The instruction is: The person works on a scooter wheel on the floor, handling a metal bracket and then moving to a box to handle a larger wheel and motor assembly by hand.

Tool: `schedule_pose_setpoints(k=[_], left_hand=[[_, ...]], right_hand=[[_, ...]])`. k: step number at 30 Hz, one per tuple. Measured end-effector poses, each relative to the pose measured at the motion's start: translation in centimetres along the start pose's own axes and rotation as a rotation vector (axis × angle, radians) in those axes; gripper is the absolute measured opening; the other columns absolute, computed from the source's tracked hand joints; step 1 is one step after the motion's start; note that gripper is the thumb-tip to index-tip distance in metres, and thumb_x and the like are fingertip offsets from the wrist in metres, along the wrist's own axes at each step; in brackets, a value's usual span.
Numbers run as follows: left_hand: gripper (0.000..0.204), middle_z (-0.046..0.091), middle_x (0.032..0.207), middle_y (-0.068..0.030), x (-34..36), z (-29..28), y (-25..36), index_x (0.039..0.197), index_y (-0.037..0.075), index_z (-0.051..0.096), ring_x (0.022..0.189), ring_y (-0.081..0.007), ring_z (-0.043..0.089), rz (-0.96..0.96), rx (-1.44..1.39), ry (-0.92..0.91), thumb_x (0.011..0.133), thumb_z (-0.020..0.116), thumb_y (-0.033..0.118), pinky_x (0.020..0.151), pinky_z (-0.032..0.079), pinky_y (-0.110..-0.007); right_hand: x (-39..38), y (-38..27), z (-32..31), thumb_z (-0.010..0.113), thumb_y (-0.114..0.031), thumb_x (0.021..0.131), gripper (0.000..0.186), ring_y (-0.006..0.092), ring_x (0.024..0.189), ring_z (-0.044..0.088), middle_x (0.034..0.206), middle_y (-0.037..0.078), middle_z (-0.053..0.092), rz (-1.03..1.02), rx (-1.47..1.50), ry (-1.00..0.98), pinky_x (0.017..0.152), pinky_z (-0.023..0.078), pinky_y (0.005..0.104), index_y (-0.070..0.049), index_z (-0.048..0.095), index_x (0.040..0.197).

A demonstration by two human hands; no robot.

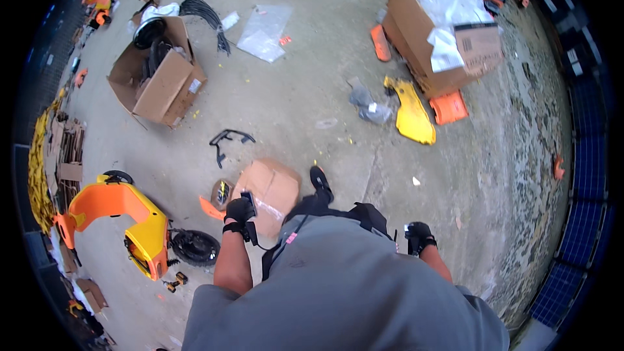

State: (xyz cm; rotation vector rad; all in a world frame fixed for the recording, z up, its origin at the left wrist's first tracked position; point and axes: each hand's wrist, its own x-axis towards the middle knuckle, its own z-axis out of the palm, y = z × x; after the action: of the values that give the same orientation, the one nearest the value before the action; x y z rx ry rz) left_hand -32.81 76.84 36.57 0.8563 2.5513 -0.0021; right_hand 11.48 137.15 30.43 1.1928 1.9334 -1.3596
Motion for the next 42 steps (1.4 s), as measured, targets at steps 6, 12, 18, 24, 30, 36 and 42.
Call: schedule_pose_setpoints(k=[6,12,18,24,30,36,42], left_hand=[[0.016,0.063,0.087,-0.0047,6.8,-2.9,-4.9,0.094,0.012,0.067,0.074,-0.0216,0.064,-0.159,-0.916,0.268,0.09,0.055,0.022,0.056,0.048,-0.038],[0.034,0.07,0.09,-0.0052,9.9,-8.8,-3.5,0.115,0.003,0.062,0.083,-0.0154,0.07,-0.146,-0.51,0.159,0.081,0.067,0.008,0.068,0.056,-0.031],[0.021,0.068,0.073,-0.0053,11.9,-2.6,-9.2,0.082,0.011,0.064,0.072,-0.0253,0.068,-0.671,-0.877,0.282,0.067,0.079,0.013,0.064,0.054,-0.039],[0.02,0.069,0.077,-0.0063,19.3,-10.0,-7.2,0.085,0.011,0.064,0.069,-0.0257,0.067,-0.739,-0.658,0.251,0.071,0.077,0.016,0.063,0.055,-0.04],[0.01,0.066,0.077,-0.0064,24.2,-17.1,-7.9,0.091,0.007,0.062,0.064,-0.0172,0.066,-1.344,-2.011,0.575,0.092,0.061,0.018,0.054,0.056,-0.032],[0.015,0.063,0.073,-0.0074,29.0,-22.8,-11.4,0.087,0.006,0.062,0.061,-0.0189,0.063,-1.502,-2.066,0.73,0.091,0.061,0.02,0.054,0.056,-0.031],[0.013,0.062,0.073,-0.0065,36.2,-23.8,-22.3,0.09,0.007,0.062,0.062,-0.0199,0.063,-1.393,-2.218,0.778,0.09,0.06,0.02,0.052,0.054,-0.033]], right_hand=[[4.8,-17.3,-1.8,0.06,-0.005,0.088,0.018,0.0221,0.074,0.069,0.088,0.013,0.069,0.16,0.582,-0.013,0.063,0.06,0.0363,0.005,0.067,0.102],[12.9,-33.3,-6.6,0.057,-0.017,0.093,0.02,0.0162,0.062,0.064,0.073,0.008,0.065,0.074,0.189,-0.083,0.056,0.056,0.0323,-0.003,0.067,0.083],[27.9,-45.0,-10.5,0.064,-0.015,0.088,0.009,0.0192,0.055,0.057,0.07,0.006,0.062,0.163,0.12,-0.262,0.053,0.051,0.036,-0.006,0.065,0.085],[47.4,-63.4,-15.3,0.062,-0.024,0.083,0.021,0.0255,0.065,0.067,0.071,0.012,0.067,-0.865,-1.228,-0.161,0.059,0.053,0.0411,-0.005,0.069,0.08],[53.3,-92.4,-7.2,0.065,-0.014,0.088,0.022,0.0151,0.067,0.064,0.086,0.006,0.067,-0.428,-0.096,-0.259,0.058,0.057,0.0309,-0.005,0.064,0.108],[49.0,-105.9,3.5,0.065,-0.014,0.089,0.013,0.0108,0.069,0.061,0.082,0.003,0.067,-0.535,0.022,-0.489,0.062,0.053,0.0273,-0.005,0.067,0.098],[48.0,-113.1,10.7,0.064,-0.024,0.095,0.019,0.0086,0.067,0.059,0.081,0.001,0.064,-0.51,-0.091,-0.565,0.06,0.052,0.0251,-0.005,0.066,0.097]])
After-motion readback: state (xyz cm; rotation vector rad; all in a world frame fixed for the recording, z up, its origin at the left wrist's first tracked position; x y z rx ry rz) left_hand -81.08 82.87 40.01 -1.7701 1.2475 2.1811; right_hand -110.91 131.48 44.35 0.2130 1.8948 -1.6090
